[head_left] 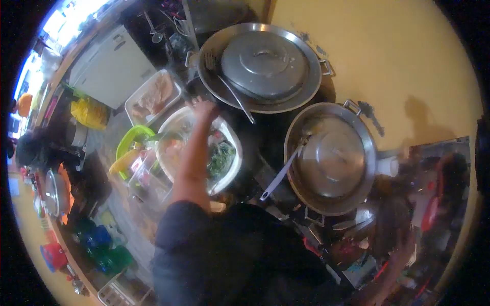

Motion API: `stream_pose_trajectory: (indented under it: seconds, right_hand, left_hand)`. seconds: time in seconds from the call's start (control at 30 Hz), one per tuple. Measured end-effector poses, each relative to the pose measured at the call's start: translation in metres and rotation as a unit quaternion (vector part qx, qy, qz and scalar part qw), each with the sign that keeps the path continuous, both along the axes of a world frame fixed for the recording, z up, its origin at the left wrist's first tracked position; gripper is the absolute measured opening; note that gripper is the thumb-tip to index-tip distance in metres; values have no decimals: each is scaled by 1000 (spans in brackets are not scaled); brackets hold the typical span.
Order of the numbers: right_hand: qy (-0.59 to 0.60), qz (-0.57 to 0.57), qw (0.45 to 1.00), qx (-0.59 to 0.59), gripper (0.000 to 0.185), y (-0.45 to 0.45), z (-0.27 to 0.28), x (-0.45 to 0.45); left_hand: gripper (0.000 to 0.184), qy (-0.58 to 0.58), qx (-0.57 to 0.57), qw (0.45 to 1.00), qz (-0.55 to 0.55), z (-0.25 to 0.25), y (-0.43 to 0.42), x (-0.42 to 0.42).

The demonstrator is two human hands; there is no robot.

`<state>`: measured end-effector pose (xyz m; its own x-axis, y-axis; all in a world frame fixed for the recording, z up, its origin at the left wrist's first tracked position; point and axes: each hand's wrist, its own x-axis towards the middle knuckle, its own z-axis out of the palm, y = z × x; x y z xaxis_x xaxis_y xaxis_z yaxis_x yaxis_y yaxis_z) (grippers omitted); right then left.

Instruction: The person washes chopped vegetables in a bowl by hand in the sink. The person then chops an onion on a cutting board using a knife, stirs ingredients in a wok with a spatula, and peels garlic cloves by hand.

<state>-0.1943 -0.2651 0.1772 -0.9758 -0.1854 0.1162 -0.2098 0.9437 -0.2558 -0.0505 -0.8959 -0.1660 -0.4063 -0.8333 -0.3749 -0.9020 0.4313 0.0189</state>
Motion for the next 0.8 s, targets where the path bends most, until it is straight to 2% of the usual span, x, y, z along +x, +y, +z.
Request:
stream_pose_trajectory:
  seconds: [0.03, 0.07, 0.1, 0.13, 0.17, 0.2, 0.23, 0.27, 0.33, 0.37, 0.4, 0.43, 0.47, 0.53, 0.57, 0.6, 0.63, 0.67, 0.7, 0.73, 0.8]
  right_hand:
    - [3, 21, 996, 86, 43, -48, 8, -9]
    - [9, 109, 994, -14, 36, -90, -1, -24]
    - [30, 87, 996, -3, 38, -143, -3, -27]
    - [24, 163, 983, -79, 36, -186, -12, -41]
    - [110, 282, 945, -122, 33, -231, -29, -59]
    - [102, 298, 938, -144, 29, -278, -47, -75]
    - [135, 329, 927, -117, 28, -327, -57, -84]
    - [160, 364, 908, -134, 28, -375, -67, -86]
    - [189, 467, 861, -74, 24, -463, -107, -117]
    - [195, 499, 843, -46, 24, -499, -129, -127]
    - [201, 505, 838, -55, 24, -517, -148, -127]
    - [194, 525, 829, 6, 26, -537, -162, -125]
    - [190, 546, 813, 65, 28, -559, -164, -121]
    - [35, 504, 860, 71, 35, -575, -148, -95]
    - [26, 536, 842, 55, 33, -585, -146, -91]
    - [16, 568, 821, 42, 32, -594, -146, -100]
    - [33, 558, 828, 44, 30, -614, -183, -130]
    - [50, 547, 834, 47, 30, -633, -219, -160]
    - [88, 559, 823, 54, 34, -629, -215, -159]
    - [75, 571, 814, 80, 35, -635, -217, -166]
    - [66, 583, 802, 110, 36, -635, -214, -165]
  left_hand:
    - [41, 48, -5, 999, 22, 32, 20, 8]
    - [39, 130, -19, 991, 28, 45, 45, 23]
    - [37, 209, -32, 977, 28, 59, 70, 38]
    - [35, 282, -65, 957, -4, 59, 94, 50]
    - [41, 369, 108, 922, 57, 85, 116, 42]
    - [48, 451, 276, 834, 161, 112, 138, 36]
    - [57, 481, 389, 738, 270, 138, 160, 29]
    - [63, 506, 401, 720, 253, 135, 169, 17]
    - [56, 476, 356, 760, 262, 150, 173, -6]
    - [56, 485, 344, 760, 263, 153, 166, -11]
    - [51, 444, 268, 829, 209, 156, 160, -12]
    - [47, 396, 187, 886, 155, 158, 154, -15]
    - [47, 403, 169, 885, 163, 148, 148, -17]
    - [43, 426, 37, 898, 101, 118, 140, -11]
    - [47, 392, 73, 912, 93, 131, 136, -10]
    - [52, 365, 160, 901, 174, 165, 137, -7]
    - [58, 329, 167, 914, 166, 160, 136, -11]
    - [66, 355, 169, 908, 146, 141, 135, -17]
    - [60, 359, 178, 906, 139, 155, 136, -16]
    - [47, 406, 93, 897, 152, 130, 140, -26]
    - [44, 419, 135, 883, 163, 136, 137, -24]
